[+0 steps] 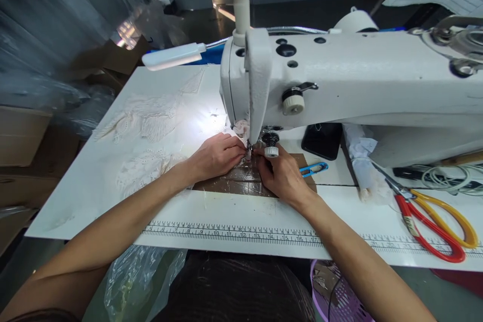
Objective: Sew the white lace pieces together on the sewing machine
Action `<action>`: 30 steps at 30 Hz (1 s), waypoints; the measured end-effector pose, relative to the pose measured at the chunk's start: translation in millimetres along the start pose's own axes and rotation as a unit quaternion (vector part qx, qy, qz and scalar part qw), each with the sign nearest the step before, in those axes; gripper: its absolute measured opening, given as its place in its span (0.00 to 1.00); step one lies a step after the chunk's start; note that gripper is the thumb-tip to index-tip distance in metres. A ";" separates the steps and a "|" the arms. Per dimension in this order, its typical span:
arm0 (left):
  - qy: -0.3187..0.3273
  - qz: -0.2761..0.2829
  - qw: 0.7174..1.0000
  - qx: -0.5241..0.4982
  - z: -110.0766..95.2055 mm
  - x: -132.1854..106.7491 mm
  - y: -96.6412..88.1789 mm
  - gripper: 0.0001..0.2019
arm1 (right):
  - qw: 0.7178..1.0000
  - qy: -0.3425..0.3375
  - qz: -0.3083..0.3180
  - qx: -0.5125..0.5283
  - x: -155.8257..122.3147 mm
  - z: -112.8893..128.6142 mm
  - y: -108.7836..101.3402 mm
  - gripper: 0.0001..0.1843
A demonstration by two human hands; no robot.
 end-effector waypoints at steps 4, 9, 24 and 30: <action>0.018 0.007 1.000 0.025 -3.2 -1.9 3.9 0.11 | 0.999 0.000 0.027 0.019 -0.4 -0.7 4.8 0.18; 0.025 0.012 1.000 0.013 -4.4 -2.1 1.7 0.11 | 0.997 -0.040 0.064 -0.006 -3.6 4.3 16.0 0.19; 0.081 0.029 0.996 -0.013 -14.3 -7.2 -3.5 0.11 | 0.989 0.132 0.042 0.054 -0.7 -31.1 2.4 0.17; 0.083 0.025 0.996 -0.011 -13.7 -7.7 -3.9 0.11 | 0.996 0.043 0.037 0.063 -0.8 -9.4 3.6 0.21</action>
Point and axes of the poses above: each hand's wrist, its own x-axis towards the middle knuckle, its own y-axis out of the palm, z = x × y, the point moved 10 cm from there along x, towards the middle knuckle, and after that the axes turned 9 degrees about -z, right-handed, at the moved point
